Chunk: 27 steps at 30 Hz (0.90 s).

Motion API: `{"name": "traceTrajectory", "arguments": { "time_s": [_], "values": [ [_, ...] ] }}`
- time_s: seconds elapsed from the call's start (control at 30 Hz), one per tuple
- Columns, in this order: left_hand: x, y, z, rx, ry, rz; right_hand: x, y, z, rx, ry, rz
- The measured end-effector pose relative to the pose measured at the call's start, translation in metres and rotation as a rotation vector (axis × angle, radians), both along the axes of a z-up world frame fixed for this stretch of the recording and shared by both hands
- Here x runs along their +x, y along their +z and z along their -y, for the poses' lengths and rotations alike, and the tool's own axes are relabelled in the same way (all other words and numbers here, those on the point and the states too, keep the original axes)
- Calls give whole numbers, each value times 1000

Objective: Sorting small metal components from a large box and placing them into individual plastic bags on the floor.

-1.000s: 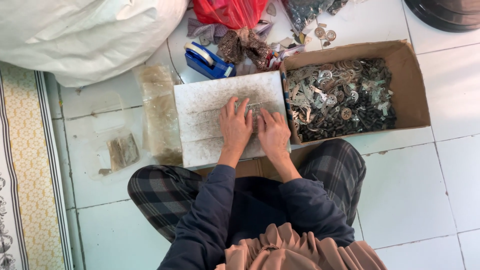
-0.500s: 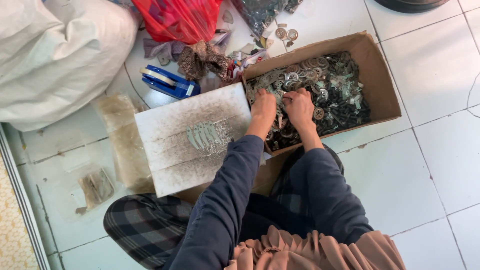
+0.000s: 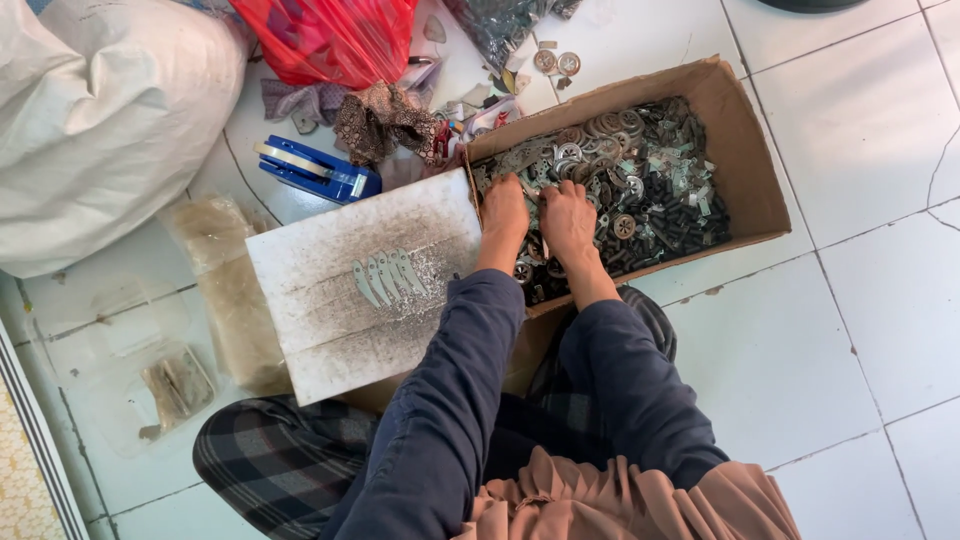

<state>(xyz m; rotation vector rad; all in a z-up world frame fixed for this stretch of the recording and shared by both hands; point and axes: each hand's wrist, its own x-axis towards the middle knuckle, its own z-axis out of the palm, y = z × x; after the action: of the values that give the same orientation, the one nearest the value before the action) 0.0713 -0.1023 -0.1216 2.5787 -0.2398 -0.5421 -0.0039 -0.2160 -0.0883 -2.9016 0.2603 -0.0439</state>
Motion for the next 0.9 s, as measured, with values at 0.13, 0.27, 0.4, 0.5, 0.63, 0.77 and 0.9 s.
{"name": "traceTrajectory", "arguments": {
  "time_s": [0.13, 0.27, 0.4, 0.5, 0.63, 0.77, 0.9],
  "values": [
    [-9, 12, 1, 127, -32, 122, -1, 8, 5, -16, -58, 6],
    [-14, 11, 1, 220, -122, 141, 0, 9, 2, 19, -99, -31],
    [-9, -6, 5, 248, -145, 143, 0, 9, 5, 129, -111, -34],
    [-12, 31, 0, 225, -158, 159, -2, 29, 2, 187, -123, -13],
    [5, -38, 13, 258, -137, 199, -2, 19, 8, 182, -135, 6],
    [0, -11, 6, 208, -150, 176, 0, 8, 12, 131, -173, -5],
    [-3, -6, 7, 231, -195, 128, 1, 7, 12, 156, -169, 9]
  ]
}}
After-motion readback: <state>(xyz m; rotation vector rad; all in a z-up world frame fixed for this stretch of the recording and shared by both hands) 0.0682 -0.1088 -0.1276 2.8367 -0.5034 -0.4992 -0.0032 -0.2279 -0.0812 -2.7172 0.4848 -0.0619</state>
